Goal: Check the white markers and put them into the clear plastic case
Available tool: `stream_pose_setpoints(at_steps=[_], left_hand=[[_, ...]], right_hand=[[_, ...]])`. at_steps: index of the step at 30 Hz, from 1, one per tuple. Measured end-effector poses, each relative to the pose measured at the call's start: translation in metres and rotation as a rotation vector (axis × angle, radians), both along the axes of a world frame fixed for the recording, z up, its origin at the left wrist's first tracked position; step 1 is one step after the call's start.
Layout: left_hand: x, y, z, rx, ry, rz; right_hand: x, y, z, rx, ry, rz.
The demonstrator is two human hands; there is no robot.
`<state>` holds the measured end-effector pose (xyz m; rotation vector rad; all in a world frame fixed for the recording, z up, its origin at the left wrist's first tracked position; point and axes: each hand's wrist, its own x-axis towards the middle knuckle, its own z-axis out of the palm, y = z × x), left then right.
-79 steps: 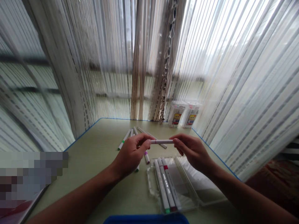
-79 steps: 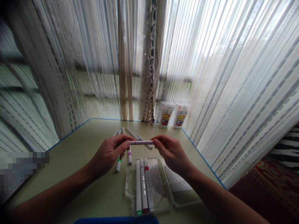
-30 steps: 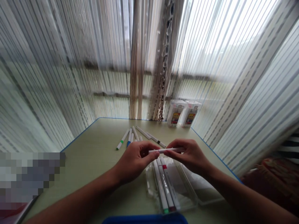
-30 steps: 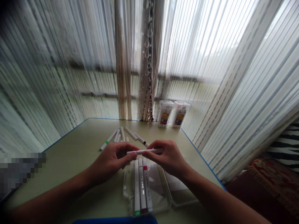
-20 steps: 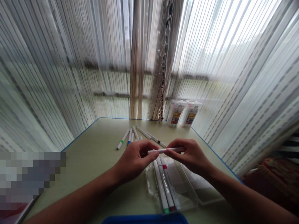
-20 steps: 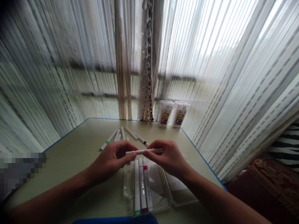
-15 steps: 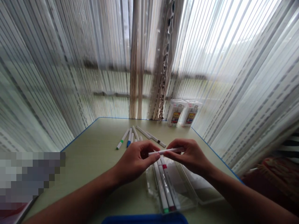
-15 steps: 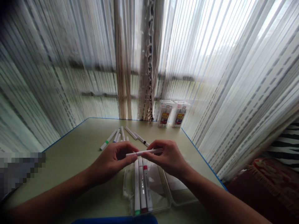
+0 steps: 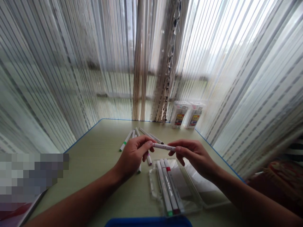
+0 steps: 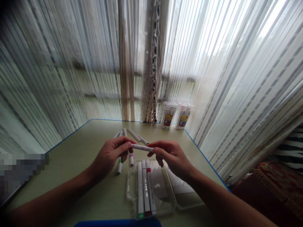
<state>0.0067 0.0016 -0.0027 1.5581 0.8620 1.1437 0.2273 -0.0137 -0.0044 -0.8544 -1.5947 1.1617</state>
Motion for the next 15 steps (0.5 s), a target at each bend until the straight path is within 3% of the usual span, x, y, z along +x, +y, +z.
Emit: stream_pose_setpoints(at_steps=[4,10,15], left_hand=[[0.0,-0.003,0.002,0.024,0.058,-0.007],[0.005,-0.011,-0.001,0.129,0.241,-0.114],[0.007,-0.013,-0.003,0.144,0.297,-0.11]], right_hand=[[0.0,0.0,-0.001,0.001,-0.023,-0.046],[-0.004,-0.003,-0.003,-0.018,-0.146,-0.066],[-0.005,-0.003,-0.001,0.031,-0.223,-0.061]])
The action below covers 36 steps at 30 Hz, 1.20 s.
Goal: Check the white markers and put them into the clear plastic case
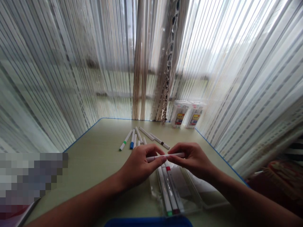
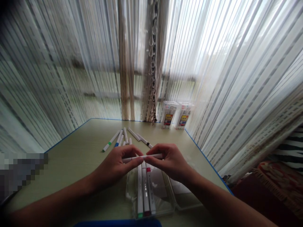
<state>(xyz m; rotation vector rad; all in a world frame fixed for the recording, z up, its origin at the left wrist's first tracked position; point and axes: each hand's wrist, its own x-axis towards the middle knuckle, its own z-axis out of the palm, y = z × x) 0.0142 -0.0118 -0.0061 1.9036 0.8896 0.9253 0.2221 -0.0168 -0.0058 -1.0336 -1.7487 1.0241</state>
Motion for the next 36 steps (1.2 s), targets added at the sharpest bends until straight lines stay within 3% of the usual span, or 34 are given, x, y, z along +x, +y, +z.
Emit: stream_pose_setpoints(at_steps=[10,16,23,29,36], left_hand=[[-0.002,0.007,0.005,-0.175,-0.24,0.073],[-0.004,0.012,0.003,-0.235,-0.397,0.084],[-0.004,0.008,0.008,-0.202,-0.327,0.119],[-0.003,0.005,0.01,-0.238,-0.323,0.044],[-0.009,0.01,0.004,-0.387,-0.519,-0.108]], right_hand=[[0.006,0.004,-0.002,-0.121,0.308,0.076],[0.005,0.006,0.0,-0.199,0.404,0.022],[0.007,0.007,-0.003,-0.163,0.358,-0.002],[0.008,0.009,-0.005,-0.098,0.262,0.011],[0.007,0.008,-0.001,-0.183,0.395,-0.036]])
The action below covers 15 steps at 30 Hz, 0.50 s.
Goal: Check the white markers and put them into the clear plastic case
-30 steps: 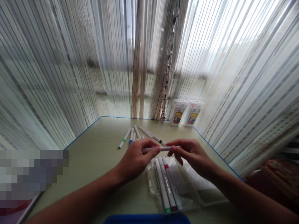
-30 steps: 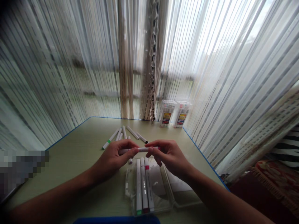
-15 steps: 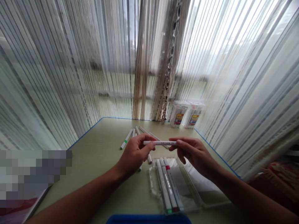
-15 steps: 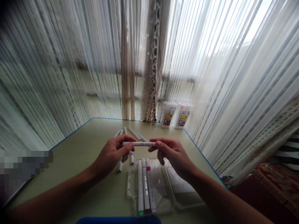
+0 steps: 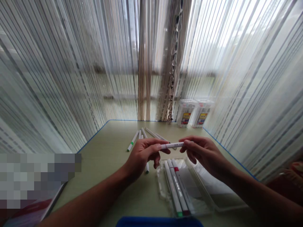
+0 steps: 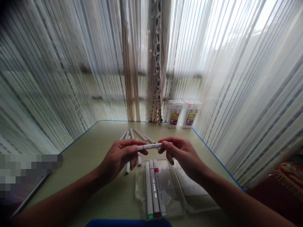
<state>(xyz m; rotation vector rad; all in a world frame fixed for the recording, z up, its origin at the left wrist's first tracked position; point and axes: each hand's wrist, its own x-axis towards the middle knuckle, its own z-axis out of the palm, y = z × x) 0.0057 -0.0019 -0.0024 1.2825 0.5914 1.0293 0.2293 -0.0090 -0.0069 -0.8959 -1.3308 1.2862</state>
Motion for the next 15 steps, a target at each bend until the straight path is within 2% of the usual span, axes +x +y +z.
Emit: stream_pose_setpoints(at_steps=[9,15], left_hand=[[-0.0038,-0.0045,0.0046,-0.071,-0.169,-0.237],[-0.0038,-0.005,0.0028,-0.056,-0.184,-0.284]], right_hand=[[-0.0044,-0.0012,0.0076,-0.137,0.128,0.048],[-0.0037,-0.0048,0.008,-0.14,0.136,0.057]])
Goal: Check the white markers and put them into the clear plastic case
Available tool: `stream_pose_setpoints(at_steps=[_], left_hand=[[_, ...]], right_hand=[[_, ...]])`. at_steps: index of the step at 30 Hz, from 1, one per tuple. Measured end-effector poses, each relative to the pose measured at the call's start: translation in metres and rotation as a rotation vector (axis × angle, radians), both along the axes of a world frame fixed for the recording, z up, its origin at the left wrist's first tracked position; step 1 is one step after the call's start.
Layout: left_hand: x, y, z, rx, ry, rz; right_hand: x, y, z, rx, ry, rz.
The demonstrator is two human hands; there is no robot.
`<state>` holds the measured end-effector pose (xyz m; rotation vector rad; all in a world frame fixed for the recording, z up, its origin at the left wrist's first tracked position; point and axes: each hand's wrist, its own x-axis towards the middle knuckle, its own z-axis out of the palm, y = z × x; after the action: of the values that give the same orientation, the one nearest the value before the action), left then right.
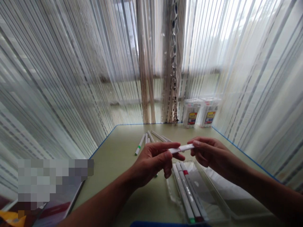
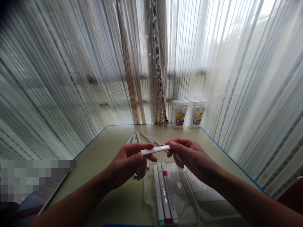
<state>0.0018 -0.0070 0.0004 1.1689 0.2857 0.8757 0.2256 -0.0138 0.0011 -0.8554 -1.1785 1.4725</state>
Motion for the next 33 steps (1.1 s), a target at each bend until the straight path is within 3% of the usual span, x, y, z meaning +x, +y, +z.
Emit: stream_pose_setpoints(at_steps=[12,33], left_hand=[[0.0029,0.0027,-0.0004,-0.108,-0.021,-0.006],[0.0019,0.0019,-0.0007,-0.126,0.005,0.015]], right_hand=[[0.0007,0.0023,-0.0031,0.023,-0.045,-0.026],[0.0018,0.0003,-0.0031,0.021,-0.012,-0.014]])
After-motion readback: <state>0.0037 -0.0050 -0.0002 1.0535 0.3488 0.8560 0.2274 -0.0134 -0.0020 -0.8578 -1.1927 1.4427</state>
